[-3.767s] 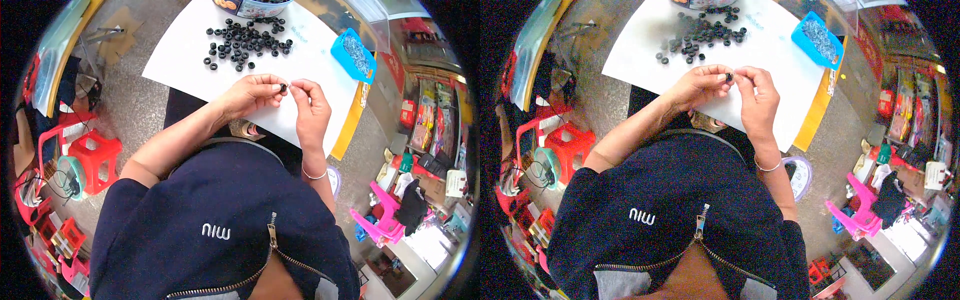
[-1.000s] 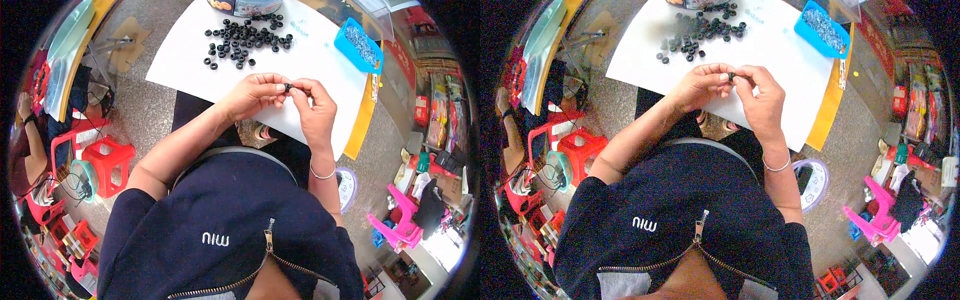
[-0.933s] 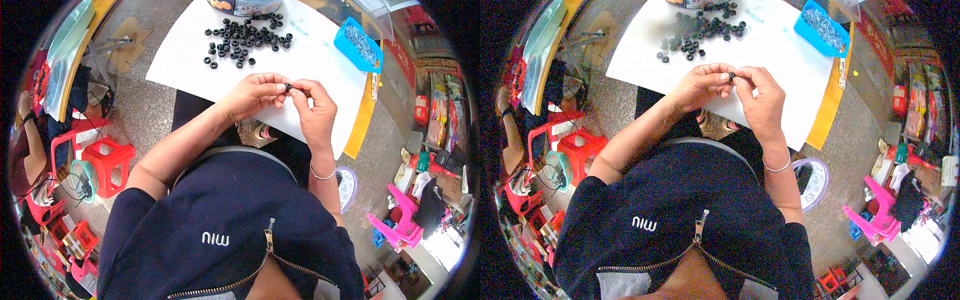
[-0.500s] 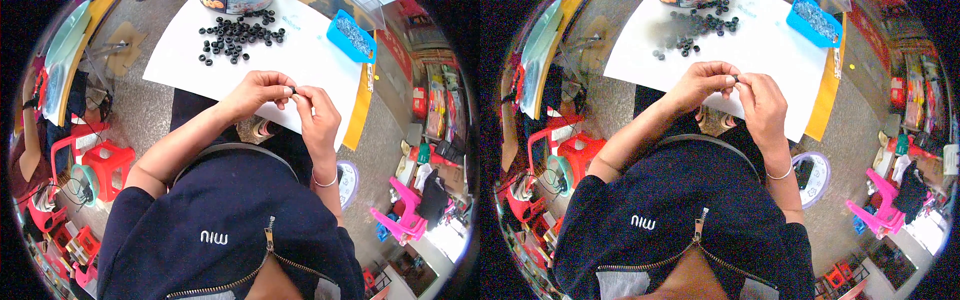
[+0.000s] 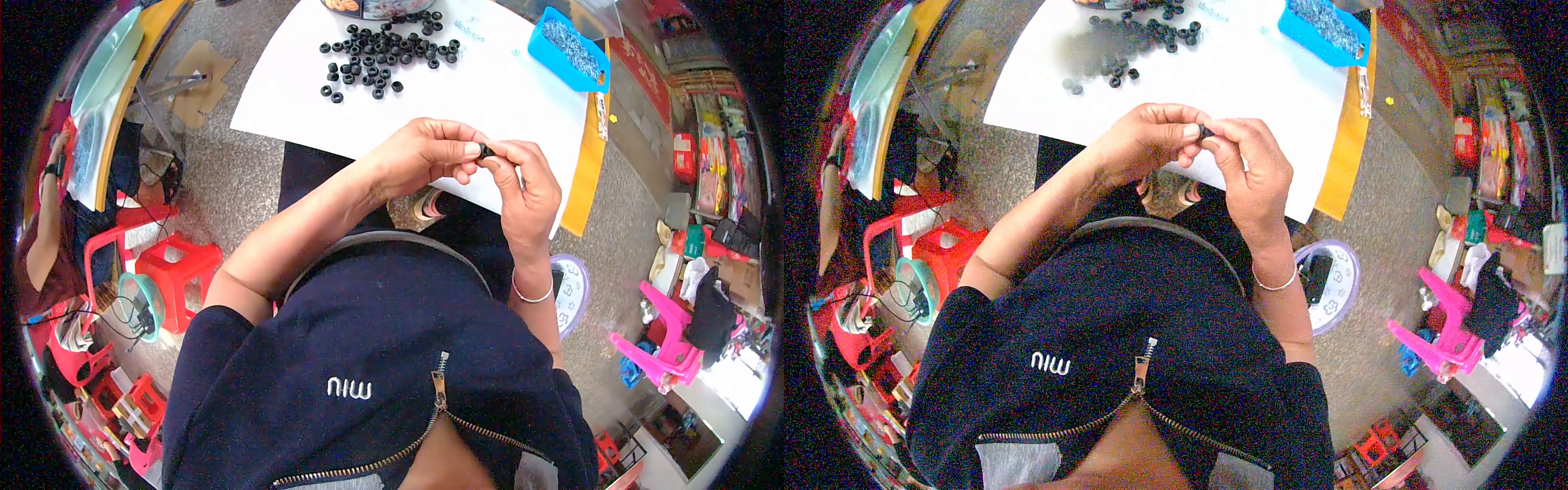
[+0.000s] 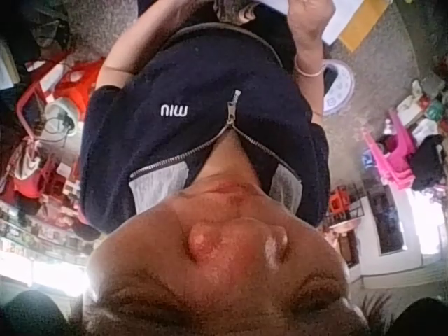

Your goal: Manually assembling small black plastic components with smaller translucent pieces.

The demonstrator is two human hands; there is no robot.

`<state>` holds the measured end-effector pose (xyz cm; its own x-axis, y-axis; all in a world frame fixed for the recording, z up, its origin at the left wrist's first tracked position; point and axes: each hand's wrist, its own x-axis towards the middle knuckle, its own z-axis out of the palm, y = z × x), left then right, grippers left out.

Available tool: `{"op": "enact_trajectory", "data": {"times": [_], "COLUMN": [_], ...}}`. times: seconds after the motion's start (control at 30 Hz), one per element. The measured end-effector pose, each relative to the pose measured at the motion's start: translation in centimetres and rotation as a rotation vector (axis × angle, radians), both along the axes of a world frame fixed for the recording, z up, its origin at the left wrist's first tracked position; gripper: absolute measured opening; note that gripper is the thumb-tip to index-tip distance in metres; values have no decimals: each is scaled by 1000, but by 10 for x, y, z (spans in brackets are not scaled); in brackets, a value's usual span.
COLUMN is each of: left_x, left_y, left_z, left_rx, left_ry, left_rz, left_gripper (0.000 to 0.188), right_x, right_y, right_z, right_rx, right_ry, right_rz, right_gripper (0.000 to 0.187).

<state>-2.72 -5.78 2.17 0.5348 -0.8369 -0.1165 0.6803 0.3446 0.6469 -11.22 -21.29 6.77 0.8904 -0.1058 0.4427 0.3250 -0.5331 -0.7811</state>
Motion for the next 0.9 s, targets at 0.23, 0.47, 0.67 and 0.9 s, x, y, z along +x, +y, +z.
{"op": "enact_trajectory", "data": {"times": [0.23, 0.47, 0.67, 0.9], "left_x": [-5, -3, 6, 16], "left_y": [-3, -3, 1, 7], "left_z": [13, 25, 15, 12], "left_rx": [112, 269, 236, -17], "left_ry": [-51, -161, -179, 1], "left_rz": [45, 94, 3, -46], "left_gripper": [20, 22, 25, 42], "right_x": [-3, 0, 2, -2], "right_y": [2, 4, 9, 3], "right_z": [2, -11, -11, -6], "right_rx": [-52, -49, -91, 52], "right_ry": [-56, -41, -31, 56], "right_rz": [-39, -78, -47, -138], "right_gripper": [11, 11, 14, 17]}}
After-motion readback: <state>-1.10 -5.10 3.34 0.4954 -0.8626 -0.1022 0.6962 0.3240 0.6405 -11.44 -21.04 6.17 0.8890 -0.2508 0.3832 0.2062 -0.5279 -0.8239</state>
